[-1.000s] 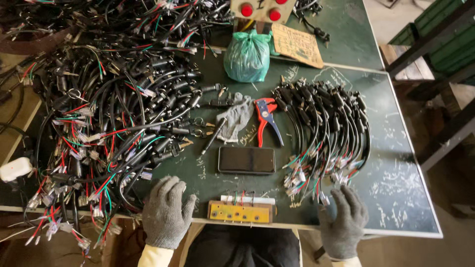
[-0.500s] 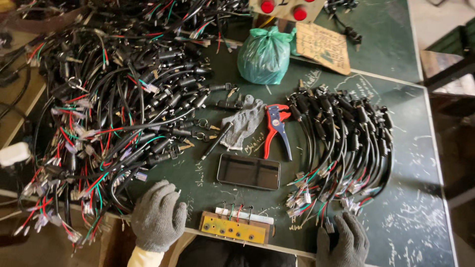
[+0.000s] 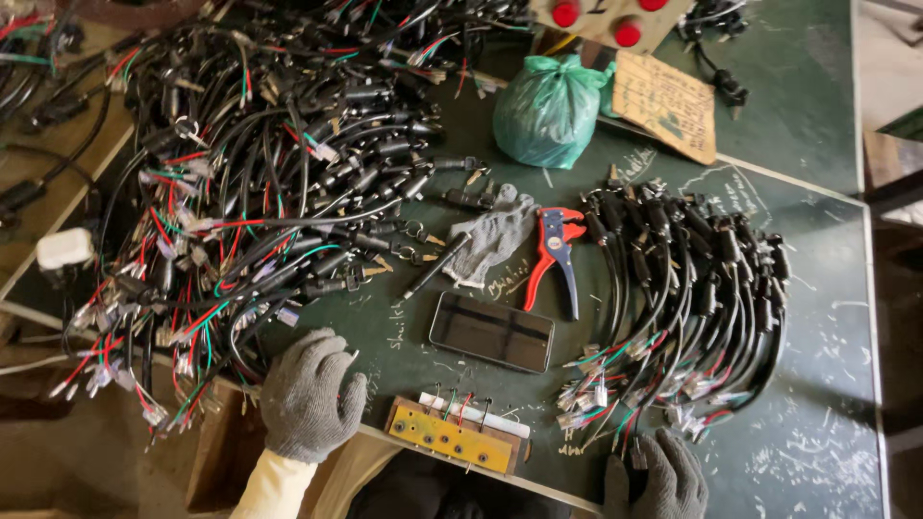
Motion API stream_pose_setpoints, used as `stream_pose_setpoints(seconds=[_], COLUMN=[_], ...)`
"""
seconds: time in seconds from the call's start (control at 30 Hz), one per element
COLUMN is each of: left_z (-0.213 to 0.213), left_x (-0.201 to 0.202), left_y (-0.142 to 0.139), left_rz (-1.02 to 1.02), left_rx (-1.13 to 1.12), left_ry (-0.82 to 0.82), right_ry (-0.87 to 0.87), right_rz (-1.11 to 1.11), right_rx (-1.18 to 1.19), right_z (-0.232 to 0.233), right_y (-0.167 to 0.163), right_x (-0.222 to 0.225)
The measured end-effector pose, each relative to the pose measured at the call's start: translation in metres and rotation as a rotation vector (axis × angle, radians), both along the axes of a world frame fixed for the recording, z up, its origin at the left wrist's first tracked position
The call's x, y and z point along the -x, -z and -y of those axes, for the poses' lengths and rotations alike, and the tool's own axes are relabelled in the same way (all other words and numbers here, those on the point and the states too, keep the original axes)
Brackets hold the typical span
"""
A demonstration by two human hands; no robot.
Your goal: The person repeatedly picks up wire harnesses, strips or prepares the ends, and inserts them into a yellow terminal block on the workbench. They handle multiple harnesses one at a time, occasionally using a small tool to assist with insertion or adjustment.
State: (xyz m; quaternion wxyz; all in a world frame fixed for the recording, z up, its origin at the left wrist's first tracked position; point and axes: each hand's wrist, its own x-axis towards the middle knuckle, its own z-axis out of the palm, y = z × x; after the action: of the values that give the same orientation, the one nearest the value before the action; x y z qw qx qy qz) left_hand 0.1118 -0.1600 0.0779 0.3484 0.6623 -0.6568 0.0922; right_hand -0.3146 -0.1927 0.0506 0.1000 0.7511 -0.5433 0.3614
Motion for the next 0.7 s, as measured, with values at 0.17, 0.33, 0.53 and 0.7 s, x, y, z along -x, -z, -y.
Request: stream_pose_setpoints(seconds=[0.17,0.33,0.53,0.7], left_z=[-0.003,-0.009,-0.016,-0.02], left_x=[0.007,0.014,0.001,-0.009], left_y=[-0.007,-0.01,-0.016,-0.037], left_rz=[0.024,0.0,0.017,-0.087], left_rx=[0.006,0.024,-0.015,-0.086], left_ry=[0.008,0.009,0.023,0.004], right_ry=[0.056,0.241,0.266,0.267], right_rz=[0.042,0.079,0.094,0.066], right_rx=[-0.085,-0.068,0.019,0.014], right_z=[-0.012,-0.031,-0.042,-0.05], right_y=[-0.03,-0.047,-0.049,-0.049], right_x=[-0.013,-0.034,-0.051,-0.061])
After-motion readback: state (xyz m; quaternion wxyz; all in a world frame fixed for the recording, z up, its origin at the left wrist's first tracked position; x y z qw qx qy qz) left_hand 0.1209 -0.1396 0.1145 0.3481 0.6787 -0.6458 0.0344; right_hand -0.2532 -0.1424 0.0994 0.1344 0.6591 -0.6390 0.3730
